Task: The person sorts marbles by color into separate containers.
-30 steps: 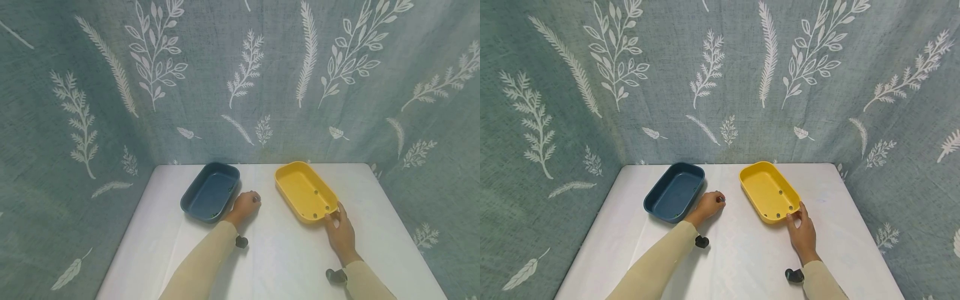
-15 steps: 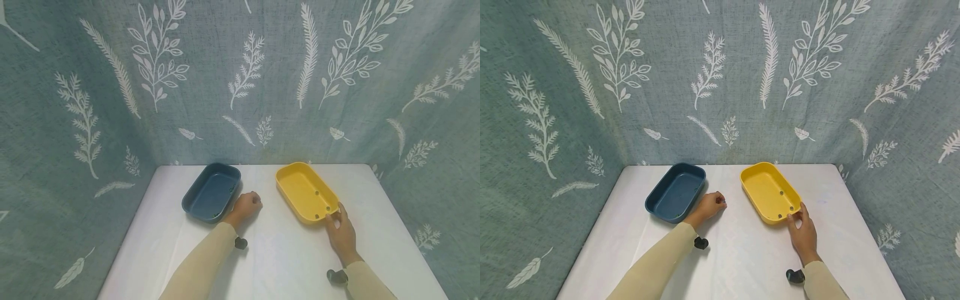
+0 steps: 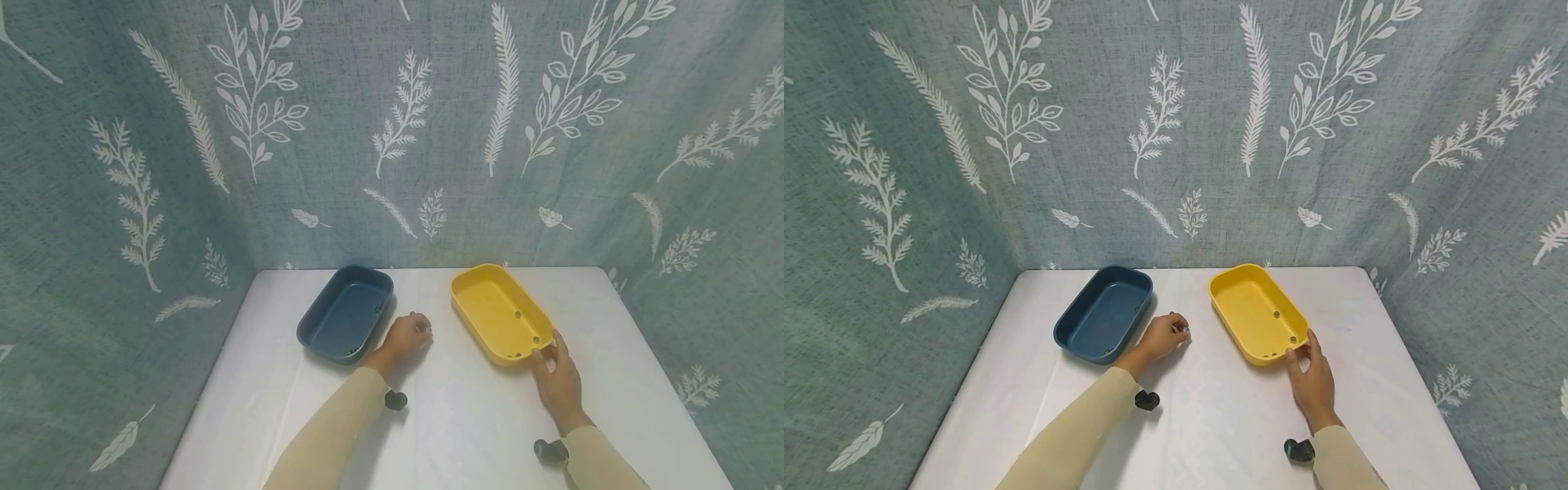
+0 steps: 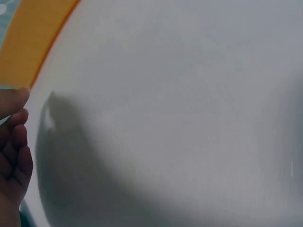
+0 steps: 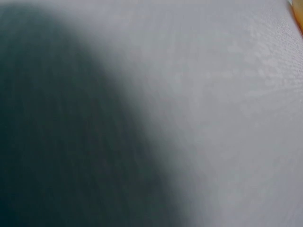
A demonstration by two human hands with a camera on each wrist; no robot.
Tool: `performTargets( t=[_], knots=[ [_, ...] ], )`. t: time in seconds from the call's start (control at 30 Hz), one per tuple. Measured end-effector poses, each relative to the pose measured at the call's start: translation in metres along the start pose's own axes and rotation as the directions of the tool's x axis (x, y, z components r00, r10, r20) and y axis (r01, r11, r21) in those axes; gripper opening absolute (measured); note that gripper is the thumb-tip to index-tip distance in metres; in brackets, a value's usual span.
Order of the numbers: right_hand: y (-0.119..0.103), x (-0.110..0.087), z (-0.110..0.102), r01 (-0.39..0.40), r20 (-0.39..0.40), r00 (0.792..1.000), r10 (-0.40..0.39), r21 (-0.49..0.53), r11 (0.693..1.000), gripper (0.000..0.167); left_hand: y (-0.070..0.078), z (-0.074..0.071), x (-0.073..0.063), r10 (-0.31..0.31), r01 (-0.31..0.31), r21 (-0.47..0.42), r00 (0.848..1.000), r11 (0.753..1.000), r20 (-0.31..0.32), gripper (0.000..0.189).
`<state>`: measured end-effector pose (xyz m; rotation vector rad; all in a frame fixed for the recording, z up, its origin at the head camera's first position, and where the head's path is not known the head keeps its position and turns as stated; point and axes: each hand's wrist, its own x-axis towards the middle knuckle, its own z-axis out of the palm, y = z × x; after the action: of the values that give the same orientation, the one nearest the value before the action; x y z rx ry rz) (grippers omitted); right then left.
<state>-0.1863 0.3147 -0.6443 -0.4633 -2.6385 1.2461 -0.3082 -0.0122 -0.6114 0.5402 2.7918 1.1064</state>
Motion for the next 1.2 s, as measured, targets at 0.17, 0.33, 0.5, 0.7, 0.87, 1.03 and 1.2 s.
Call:
performTargets(
  t=[0.17,0.33,0.5,0.7,0.87,1.03,1.2],
  knots=[
    [-0.001,0.000,0.000,-0.012,0.011,1.000,0.012,-0.004,1.000,0.074,0.007,0.007,0.003,0.019,-0.019,-0.044,1.000,0.999,-0.020,0.012],
    [-0.003,-0.001,0.000,-0.022,0.017,1.000,0.022,-0.010,1.000,0.073,0.015,0.010,0.006,0.033,-0.033,-0.009,0.999,0.999,-0.029,0.012],
    [-0.002,-0.001,0.000,0.004,0.002,1.000,-0.004,-0.002,1.000,0.073,0.023,0.011,0.008,0.058,-0.058,0.003,0.998,0.998,-0.035,0.013],
    [0.002,0.000,0.001,0.007,0.002,1.000,-0.007,0.008,1.000,0.074,0.035,0.011,0.010,0.093,-0.094,-0.014,0.995,0.995,-0.028,0.013],
    [0.003,0.001,0.001,0.012,-0.003,1.000,-0.012,0.008,1.000,0.074,0.047,0.010,0.009,0.106,-0.107,-0.024,0.994,0.994,-0.015,0.015],
    [0.003,0.001,0.000,0.019,-0.006,1.000,-0.019,0.006,1.000,0.074,0.054,0.013,0.008,0.114,-0.114,-0.028,0.993,0.993,0.001,0.017],
    [0.004,0.002,0.001,0.020,-0.007,1.000,-0.020,0.003,1.000,0.073,0.057,0.019,0.009,0.132,-0.131,-0.015,0.991,0.991,0.012,0.014]
  ],
)
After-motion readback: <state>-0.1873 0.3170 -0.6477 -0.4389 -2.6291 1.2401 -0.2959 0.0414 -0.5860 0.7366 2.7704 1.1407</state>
